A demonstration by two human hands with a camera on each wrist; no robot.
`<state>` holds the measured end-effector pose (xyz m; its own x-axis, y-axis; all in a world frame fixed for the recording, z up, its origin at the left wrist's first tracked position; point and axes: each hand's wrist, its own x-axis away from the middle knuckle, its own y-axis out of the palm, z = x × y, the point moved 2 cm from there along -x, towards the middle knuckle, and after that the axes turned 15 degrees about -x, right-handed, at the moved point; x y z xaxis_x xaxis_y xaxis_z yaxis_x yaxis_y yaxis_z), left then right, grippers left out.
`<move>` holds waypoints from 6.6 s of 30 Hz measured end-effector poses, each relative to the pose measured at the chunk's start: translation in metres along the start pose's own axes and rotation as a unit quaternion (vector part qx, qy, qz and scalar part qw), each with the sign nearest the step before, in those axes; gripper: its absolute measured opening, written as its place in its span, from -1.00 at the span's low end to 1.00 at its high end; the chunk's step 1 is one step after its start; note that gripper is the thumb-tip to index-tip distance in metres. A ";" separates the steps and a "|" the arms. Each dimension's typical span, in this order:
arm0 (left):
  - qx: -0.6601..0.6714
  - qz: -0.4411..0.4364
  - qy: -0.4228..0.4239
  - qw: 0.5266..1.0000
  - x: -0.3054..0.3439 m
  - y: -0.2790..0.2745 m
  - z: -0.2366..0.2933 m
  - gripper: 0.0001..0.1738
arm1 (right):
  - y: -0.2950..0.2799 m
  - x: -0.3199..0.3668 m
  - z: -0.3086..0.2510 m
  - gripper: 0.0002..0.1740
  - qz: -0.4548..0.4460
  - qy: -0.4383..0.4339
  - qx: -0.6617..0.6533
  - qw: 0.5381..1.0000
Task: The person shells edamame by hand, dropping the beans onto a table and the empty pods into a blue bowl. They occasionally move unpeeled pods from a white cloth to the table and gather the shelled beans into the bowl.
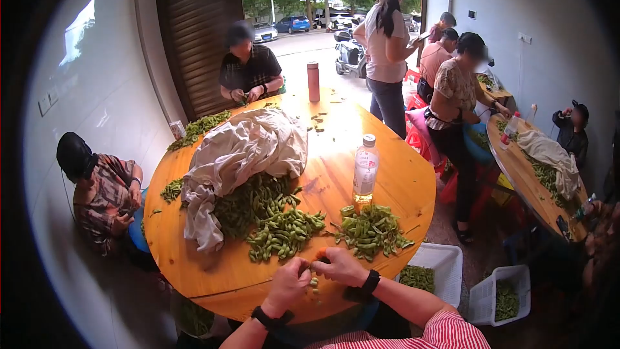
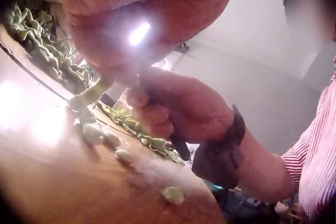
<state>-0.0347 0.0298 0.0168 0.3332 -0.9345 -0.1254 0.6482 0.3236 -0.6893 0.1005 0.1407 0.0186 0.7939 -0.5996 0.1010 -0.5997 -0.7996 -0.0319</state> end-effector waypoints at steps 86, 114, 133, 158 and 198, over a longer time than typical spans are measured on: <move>0.296 -0.069 -0.127 0.944 0.011 0.009 0.000 -0.92 | 0.004 0.013 0.012 -0.82 0.026 -0.125 0.122 0.984; 0.478 -0.209 -0.211 0.827 0.006 -0.002 -0.019 -0.82 | -0.002 0.009 0.010 -0.81 -0.081 -0.037 -0.058 0.994; 0.307 -0.160 -0.191 0.919 0.007 0.011 -0.005 -0.79 | -0.005 0.003 0.015 -0.80 -0.024 0.020 -0.096 0.995; 0.011 0.005 0.037 0.999 0.013 0.007 -0.002 -0.83 | -0.001 0.006 0.009 -0.86 0.012 0.040 -0.187 0.981; 0.388 -0.062 -0.168 0.904 0.021 0.023 -0.011 -0.85 | 0.005 0.012 0.020 -0.68 0.006 0.059 -0.233 0.971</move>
<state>-0.0202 0.0161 -0.0094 0.3293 -0.9150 0.2332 0.9367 0.3476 0.0411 0.1089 0.1291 -0.0002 0.7863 -0.5781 0.2181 -0.6106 -0.6734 0.4168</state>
